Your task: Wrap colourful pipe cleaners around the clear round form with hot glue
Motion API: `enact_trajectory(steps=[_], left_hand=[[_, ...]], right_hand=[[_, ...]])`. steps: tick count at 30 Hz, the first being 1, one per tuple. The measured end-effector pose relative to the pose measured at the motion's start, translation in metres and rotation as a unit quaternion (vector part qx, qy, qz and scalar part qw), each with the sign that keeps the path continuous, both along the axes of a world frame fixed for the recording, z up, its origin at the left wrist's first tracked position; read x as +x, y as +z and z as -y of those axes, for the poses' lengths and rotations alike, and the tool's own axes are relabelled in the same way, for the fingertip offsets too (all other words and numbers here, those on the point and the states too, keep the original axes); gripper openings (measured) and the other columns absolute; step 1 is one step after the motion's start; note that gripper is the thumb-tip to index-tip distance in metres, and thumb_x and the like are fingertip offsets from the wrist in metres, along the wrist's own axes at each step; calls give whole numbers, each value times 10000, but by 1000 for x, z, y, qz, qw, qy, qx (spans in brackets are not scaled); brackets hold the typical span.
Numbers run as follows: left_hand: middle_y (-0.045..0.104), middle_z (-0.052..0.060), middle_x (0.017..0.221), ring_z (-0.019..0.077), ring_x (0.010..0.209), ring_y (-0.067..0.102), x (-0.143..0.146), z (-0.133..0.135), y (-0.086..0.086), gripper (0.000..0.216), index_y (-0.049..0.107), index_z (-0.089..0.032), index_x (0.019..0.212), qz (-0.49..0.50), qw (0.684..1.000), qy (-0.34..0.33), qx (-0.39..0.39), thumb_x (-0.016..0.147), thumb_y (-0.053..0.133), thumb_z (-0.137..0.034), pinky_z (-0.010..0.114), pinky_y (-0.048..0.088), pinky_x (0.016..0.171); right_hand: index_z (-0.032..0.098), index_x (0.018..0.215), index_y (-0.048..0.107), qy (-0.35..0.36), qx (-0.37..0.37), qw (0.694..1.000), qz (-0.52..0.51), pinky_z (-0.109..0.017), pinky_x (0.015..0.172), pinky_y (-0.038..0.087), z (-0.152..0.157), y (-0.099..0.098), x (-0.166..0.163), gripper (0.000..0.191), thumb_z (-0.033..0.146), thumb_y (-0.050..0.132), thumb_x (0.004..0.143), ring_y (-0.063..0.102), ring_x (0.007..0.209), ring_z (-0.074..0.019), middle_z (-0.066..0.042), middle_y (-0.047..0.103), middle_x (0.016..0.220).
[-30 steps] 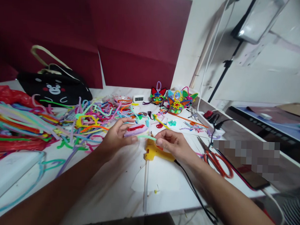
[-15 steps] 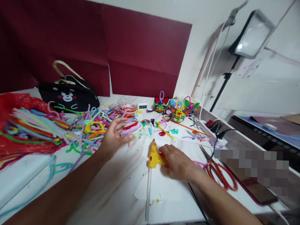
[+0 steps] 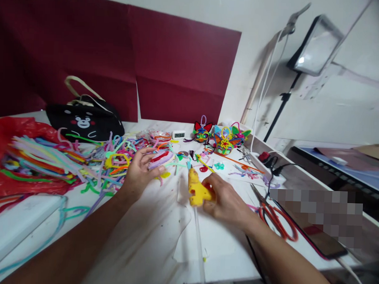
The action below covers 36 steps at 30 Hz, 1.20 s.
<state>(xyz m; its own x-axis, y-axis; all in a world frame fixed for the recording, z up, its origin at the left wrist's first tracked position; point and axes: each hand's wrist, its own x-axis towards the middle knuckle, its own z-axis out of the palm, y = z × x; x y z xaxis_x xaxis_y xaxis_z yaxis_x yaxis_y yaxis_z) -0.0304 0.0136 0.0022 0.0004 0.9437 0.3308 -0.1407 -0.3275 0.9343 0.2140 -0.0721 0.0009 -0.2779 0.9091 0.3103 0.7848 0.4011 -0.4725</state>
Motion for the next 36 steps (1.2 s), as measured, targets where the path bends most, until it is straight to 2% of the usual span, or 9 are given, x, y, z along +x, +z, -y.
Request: enact_trajectory(steps=[3, 6, 8, 11, 14, 22, 28, 36], left_hand=[[652, 67, 1097, 279, 1062, 660, 0, 0, 1, 642, 518, -230, 1078, -8, 1000, 3, 20, 548, 874, -286, 354, 603, 727], [654, 85, 1107, 300, 1077, 660, 1, 1, 0, 670, 505, -229, 1101, -16, 999, -9, 29, 549, 874, -320, 368, 604, 730], [648, 101, 1144, 314, 1119, 648, 1, 2, -1, 691, 491, -231, 1117, -17, 999, -22, 30, 554, 876, -339, 383, 599, 771], [645, 110, 1179, 324, 1169, 627, 1, 4, -1, 702, 473, -235, 1123, -15, 999, -38, 36, 560, 877, -348, 425, 576, 862], [638, 111, 1182, 324, 1201, 607, 1, 4, -1, 738, 463, -233, 1133, -13, 998, -43, 39, 540, 888, -344, 455, 544, 933], [599, 141, 1250, 333, 1279, 541, 2, 4, -3, 799, 455, -227, 1155, -23, 997, -47, 64, 512, 914, -354, 498, 466, 1039], [599, 141, 1254, 340, 1288, 529, 2, 4, -4, 810, 460, -228, 1156, -21, 996, -41, 70, 504, 923, -355, 527, 440, 1057], [608, 138, 1219, 328, 1277, 535, 3, 4, -3, 791, 458, -223, 1132, -24, 996, -37, 72, 492, 915, -317, 501, 436, 1065]], right_hand=[[205, 963, 532, 17, -35, 979, -198, -252, 559, 372, 0, 5, 8, 311, 198, 679, 688, 474, 622, -124, 11, 550, 796], [215, 1022, 555, 75, -93, 926, -359, -236, 529, 368, 2, 9, 12, 387, 309, 759, 706, 475, 598, -115, 26, 545, 745], [218, 999, 583, 111, -122, 897, -411, -236, 520, 374, 6, 12, 12, 395, 361, 793, 697, 485, 597, -118, 18, 554, 742], [218, 937, 606, 146, -159, 880, -424, -244, 525, 374, 10, 17, 12, 366, 391, 814, 690, 492, 602, -124, 4, 572, 753], [216, 915, 620, 150, -165, 882, -416, -249, 549, 385, 12, 20, 11, 345, 393, 814, 692, 511, 639, -135, -10, 584, 799], [220, 924, 635, 152, -181, 885, -401, -238, 507, 350, 10, 19, 8, 354, 451, 796, 709, 448, 567, -118, 3, 575, 728], [220, 910, 641, 149, -185, 882, -406, -238, 525, 353, 11, 18, 8, 338, 435, 804, 708, 473, 602, -127, -5, 587, 760], [215, 918, 644, 145, -188, 884, -404, -239, 577, 370, 13, 19, 8, 322, 394, 807, 708, 506, 660, -130, -9, 605, 814]])
